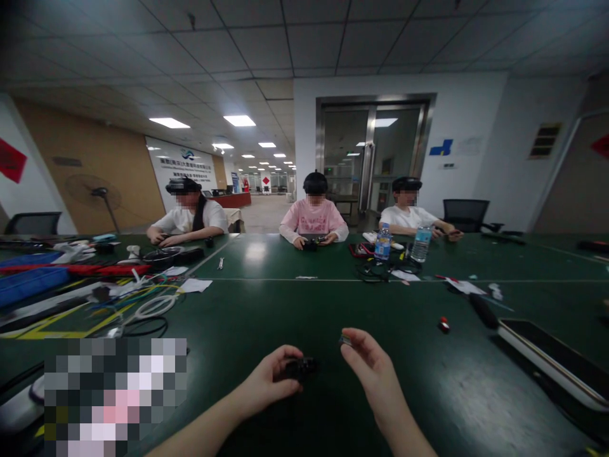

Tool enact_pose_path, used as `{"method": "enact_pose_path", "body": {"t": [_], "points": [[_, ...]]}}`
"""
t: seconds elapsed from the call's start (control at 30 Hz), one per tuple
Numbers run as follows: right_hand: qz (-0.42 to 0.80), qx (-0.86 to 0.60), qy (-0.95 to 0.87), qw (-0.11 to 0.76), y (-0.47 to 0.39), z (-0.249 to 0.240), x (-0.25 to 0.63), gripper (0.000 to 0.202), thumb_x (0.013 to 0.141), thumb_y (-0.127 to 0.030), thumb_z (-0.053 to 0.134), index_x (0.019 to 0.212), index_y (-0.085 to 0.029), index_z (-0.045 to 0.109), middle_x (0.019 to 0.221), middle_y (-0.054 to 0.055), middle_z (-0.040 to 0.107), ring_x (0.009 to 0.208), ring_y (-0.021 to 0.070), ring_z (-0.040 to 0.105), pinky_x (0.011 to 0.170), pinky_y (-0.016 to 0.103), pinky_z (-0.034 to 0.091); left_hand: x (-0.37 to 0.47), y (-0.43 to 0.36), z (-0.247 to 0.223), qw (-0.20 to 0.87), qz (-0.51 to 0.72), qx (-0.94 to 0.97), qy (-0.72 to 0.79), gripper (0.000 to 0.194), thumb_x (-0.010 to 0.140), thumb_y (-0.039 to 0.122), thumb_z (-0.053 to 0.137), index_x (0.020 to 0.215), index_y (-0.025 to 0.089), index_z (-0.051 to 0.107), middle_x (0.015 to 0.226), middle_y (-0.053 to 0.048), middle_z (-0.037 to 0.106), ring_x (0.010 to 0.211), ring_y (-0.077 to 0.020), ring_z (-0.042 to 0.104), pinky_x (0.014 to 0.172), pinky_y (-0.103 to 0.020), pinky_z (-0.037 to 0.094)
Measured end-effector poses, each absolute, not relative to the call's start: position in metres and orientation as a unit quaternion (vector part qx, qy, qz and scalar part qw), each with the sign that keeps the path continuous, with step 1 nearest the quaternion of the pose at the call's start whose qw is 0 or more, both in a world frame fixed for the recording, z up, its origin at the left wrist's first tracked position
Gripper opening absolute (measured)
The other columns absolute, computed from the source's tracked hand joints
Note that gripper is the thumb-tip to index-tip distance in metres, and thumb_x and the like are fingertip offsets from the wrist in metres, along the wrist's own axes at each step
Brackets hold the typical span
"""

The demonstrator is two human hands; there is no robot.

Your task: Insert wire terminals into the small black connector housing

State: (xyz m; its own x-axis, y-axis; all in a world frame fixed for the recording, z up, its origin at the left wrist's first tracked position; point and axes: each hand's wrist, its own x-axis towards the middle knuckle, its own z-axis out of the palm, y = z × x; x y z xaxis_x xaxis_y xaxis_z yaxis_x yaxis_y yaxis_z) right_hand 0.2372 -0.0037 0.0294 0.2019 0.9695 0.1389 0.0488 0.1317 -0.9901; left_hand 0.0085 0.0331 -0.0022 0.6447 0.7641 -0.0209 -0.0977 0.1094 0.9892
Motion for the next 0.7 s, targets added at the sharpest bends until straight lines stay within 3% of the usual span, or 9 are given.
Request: {"method": "enact_pose_path", "body": {"t": [0.23, 0.57, 0.7], "points": [[0.421, -0.507, -0.433, 0.615, -0.001, 0.027, 0.243, 0.047, 0.063, -0.052, 0.072, 0.098, -0.022, 0.065, 0.099, 0.007, 0.068, 0.103, 0.0290, 0.058, 0.094, 0.044, 0.043, 0.007, 0.035, -0.008, 0.681, 0.311, 0.599, 0.283, 0.045, 0.072, 0.010, 0.068, 0.110, 0.019, 0.048, 0.107, -0.006, 0.061, 0.088, -0.0181, 0.062, 0.077, -0.032, 0.045], [0.446, -0.494, -0.412, 0.622, 0.000, 0.026, 0.243, 0.047, 0.058, -0.047, 0.078, 0.097, -0.023, 0.068, 0.097, 0.005, 0.069, 0.099, 0.0262, 0.060, 0.088, 0.039, 0.047, 0.008, 0.036, -0.009, 0.678, 0.307, 0.605, 0.282, 0.042, 0.072, 0.012, 0.067, 0.109, 0.018, 0.048, 0.102, -0.005, 0.063, 0.084, -0.0172, 0.063, 0.073, -0.030, 0.045], [0.437, -0.502, -0.465, 0.584, -0.001, 0.024, 0.233, 0.040, 0.062, -0.045, 0.076, 0.094, -0.022, 0.068, 0.093, 0.005, 0.070, 0.094, 0.0252, 0.062, 0.086, 0.039, 0.048, 0.011, 0.035, -0.008, 0.679, 0.311, 0.605, 0.275, 0.041, 0.072, 0.011, 0.067, 0.108, 0.018, 0.049, 0.099, -0.004, 0.064, 0.081, -0.0159, 0.063, 0.072, -0.029, 0.044]]}}
